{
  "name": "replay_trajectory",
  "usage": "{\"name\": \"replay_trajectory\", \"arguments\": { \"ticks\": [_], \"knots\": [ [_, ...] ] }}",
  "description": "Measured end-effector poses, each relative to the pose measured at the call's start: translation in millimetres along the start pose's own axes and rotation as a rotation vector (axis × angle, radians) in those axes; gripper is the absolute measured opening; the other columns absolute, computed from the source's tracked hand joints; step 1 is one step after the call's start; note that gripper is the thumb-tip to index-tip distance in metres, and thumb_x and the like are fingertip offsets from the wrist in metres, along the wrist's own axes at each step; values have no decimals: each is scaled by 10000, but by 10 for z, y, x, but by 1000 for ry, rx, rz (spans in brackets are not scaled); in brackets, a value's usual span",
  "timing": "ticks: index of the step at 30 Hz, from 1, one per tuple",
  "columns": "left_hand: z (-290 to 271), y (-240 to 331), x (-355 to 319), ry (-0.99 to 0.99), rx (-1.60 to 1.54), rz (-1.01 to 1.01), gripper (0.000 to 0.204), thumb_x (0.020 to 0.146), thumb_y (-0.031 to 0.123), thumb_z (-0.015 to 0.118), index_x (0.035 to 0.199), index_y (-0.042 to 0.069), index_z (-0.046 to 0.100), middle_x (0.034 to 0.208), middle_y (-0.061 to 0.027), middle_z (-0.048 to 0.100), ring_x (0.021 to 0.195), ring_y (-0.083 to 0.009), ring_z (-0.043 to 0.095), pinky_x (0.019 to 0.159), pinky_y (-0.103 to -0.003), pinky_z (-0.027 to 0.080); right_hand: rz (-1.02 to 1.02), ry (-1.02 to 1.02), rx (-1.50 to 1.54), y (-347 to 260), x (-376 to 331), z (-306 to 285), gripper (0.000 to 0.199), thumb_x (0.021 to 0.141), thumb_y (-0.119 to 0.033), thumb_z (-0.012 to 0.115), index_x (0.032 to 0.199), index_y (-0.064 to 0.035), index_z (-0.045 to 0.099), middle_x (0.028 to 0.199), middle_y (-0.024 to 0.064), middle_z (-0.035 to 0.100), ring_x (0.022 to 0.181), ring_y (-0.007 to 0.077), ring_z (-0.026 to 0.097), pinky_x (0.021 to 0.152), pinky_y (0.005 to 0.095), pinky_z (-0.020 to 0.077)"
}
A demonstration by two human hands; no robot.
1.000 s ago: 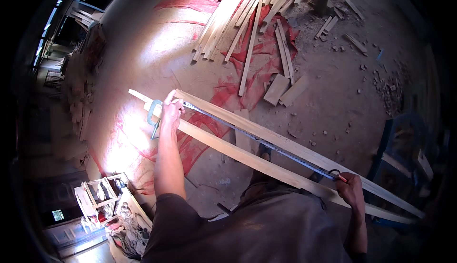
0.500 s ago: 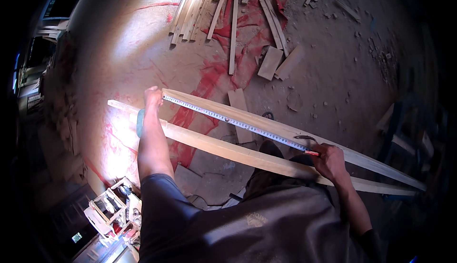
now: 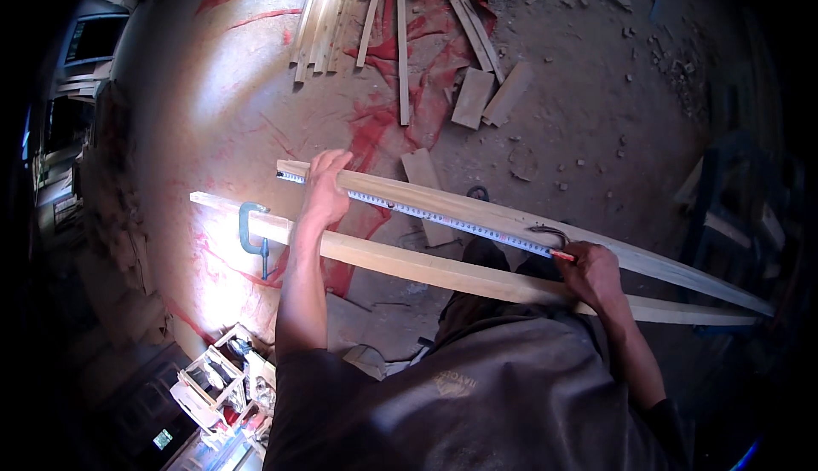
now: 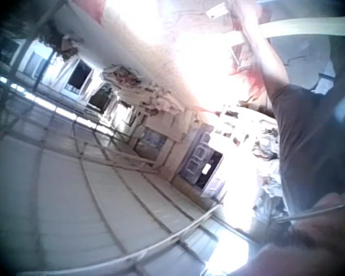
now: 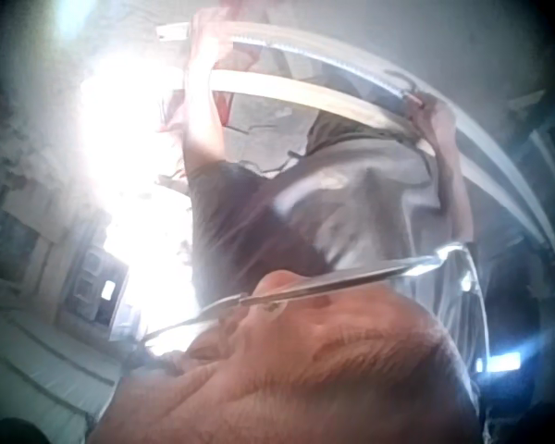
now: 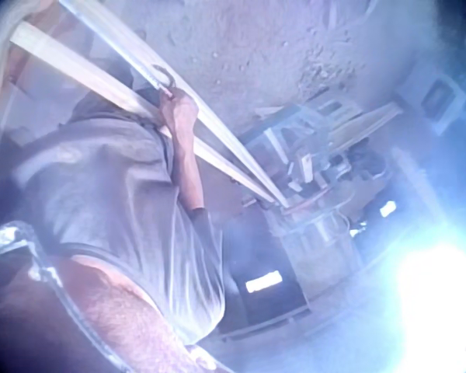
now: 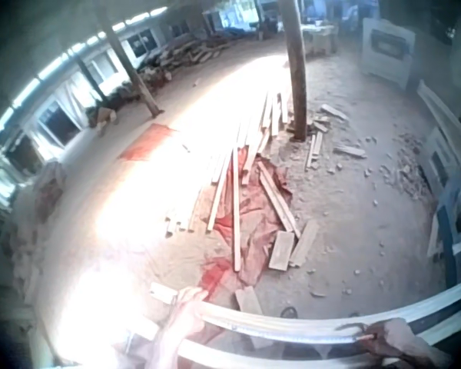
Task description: The person measures lengths of wooden boards with a tape measure and marks them with a pencil, using a square to draw straight lines.
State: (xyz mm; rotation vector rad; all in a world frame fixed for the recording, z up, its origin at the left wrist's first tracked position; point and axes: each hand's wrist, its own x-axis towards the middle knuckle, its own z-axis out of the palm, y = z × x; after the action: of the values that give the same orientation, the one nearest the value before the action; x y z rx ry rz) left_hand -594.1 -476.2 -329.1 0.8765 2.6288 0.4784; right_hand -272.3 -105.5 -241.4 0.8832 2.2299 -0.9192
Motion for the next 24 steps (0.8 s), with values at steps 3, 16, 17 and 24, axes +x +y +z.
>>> {"name": "replay_trajectory", "arguments": {
  "ticks": [3, 16, 17, 24],
  "knots": [
    [260, 844, -149, -174, -70, 258, 620, 744, -60, 649, 1353, 57, 639, 1322, -143, 623, 1350, -351, 509, 1232, -508, 316, 43, -12, 14, 71, -22, -41, 177, 885, -235, 727, 960, -88, 792, 932, 143, 761, 882, 360, 727, 784, 437, 568],
    [755, 1971, 152, -294, 88, 901, 346, 1068, 131, 494, 1395, 50, 571, 1198, -157, 704, 908, -229, 669, 800, -402, 559, -209, 209, -101, 564, -131, 263, 229, 848, -277, 685, 862, -53, 729, 874, 160, 730, 858, 383, 740, 734, 511, 590],
    [728, 1996, 191, -334, 110, 876, 348, 1026, 150, 537, 1354, 48, 592, 1172, -167, 707, 914, -256, 673, 804, -418, 559, -240, 212, -115, 540, -155, 291, 230, 841, -269, 678, 850, -45, 730, 860, 167, 727, 848, 385, 740, 726, 513, 588],
    [343, 2295, 81, -505, 258, 618, 378, 864, 236, 708, 1184, 37, 678, 1056, -204, 718, 933, -355, 683, 815, -479, 558, -411, 427, -58, 471, -257, 334, 218, 762, -230, 675, 723, -22, 725, 718, 193, 710, 731, 419, 725, 645, 522, 570]
  ]
}}
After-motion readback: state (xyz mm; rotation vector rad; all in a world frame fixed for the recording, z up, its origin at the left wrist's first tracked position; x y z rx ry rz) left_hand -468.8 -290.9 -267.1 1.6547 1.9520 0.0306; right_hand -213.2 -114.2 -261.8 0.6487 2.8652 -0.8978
